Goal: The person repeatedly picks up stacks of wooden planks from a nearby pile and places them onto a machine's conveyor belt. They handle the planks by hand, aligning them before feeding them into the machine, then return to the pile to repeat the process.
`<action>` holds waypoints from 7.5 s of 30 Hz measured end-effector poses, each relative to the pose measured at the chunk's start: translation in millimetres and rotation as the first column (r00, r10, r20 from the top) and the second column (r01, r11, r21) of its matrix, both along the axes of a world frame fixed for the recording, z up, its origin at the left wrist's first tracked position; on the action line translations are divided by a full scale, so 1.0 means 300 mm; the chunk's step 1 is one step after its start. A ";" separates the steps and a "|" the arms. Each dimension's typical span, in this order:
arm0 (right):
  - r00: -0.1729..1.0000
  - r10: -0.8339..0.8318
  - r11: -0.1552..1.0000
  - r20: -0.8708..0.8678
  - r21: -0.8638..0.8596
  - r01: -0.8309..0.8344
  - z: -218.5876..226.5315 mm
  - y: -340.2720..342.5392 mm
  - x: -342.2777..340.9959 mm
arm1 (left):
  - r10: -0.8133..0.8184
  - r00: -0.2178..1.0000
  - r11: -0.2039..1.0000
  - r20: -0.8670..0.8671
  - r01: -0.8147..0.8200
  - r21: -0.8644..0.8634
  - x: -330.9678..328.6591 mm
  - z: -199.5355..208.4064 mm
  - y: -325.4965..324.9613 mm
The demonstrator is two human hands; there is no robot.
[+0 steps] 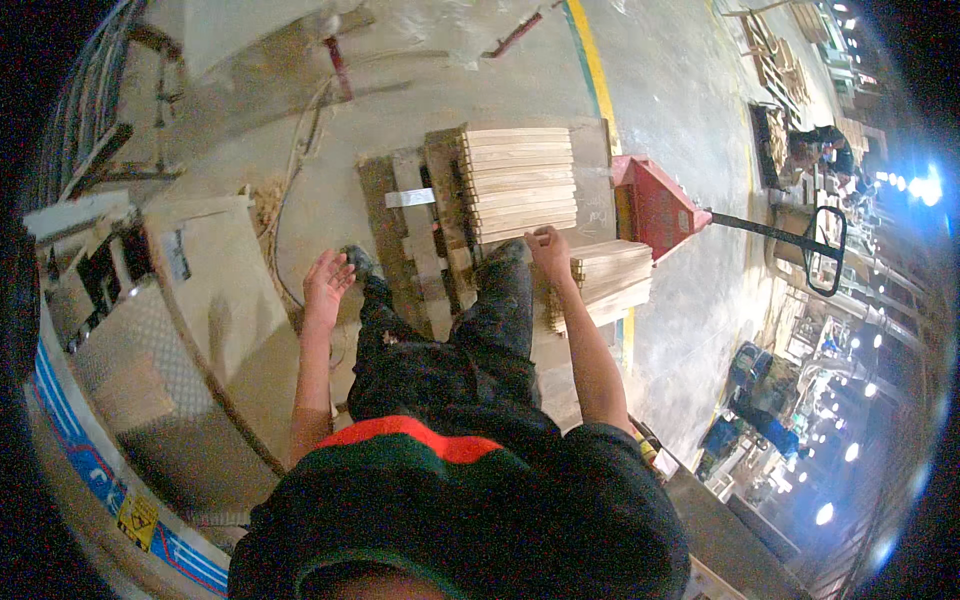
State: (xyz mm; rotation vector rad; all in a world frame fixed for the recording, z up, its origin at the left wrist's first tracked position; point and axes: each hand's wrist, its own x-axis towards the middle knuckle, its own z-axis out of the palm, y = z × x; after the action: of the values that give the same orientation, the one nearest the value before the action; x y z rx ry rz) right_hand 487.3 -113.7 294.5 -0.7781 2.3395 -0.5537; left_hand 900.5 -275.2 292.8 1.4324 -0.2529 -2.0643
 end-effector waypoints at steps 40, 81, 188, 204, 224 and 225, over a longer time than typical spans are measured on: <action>0.004 0.949 0.166 -0.315 0.488 -0.857 -1.668 -0.300 -1.495 | 0.151 -0.193 -0.483 0.969 0.841 0.243 -1.654 -1.703 -0.214; 0.928 -0.212 0.897 -0.306 0.316 0.309 -1.760 0.146 -0.781 | -0.471 0.715 0.864 0.516 0.491 0.109 -1.042 -1.782 0.063; 0.333 0.932 0.340 -0.141 0.032 -0.940 -1.153 -0.290 0.014 | 0.301 0.954 0.947 -0.006 -0.300 -0.118 -0.629 -1.685 0.181; 0.008 0.905 -0.018 -0.425 -0.056 -0.998 0.644 -0.585 1.123 | 0.656 0.750 0.722 0.083 -0.593 -0.357 0.582 -0.006 0.107; -0.062 0.939 -0.035 -0.337 0.085 -0.996 0.616 -0.567 1.710 | 0.782 0.621 0.582 0.051 -0.698 -0.417 0.921 0.047 0.173; -0.048 0.938 -0.020 -0.342 0.083 -0.996 0.622 -0.564 1.726 | 0.781 0.622 0.582 0.054 -0.693 -0.424 0.924 0.048 0.169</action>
State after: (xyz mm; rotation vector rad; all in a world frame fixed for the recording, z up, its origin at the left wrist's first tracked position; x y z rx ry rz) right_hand 1005.1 -282.7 481.1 -2.4852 1.1814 0.0880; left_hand 1177.7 -224.5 307.1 1.2398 -0.0846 -1.0733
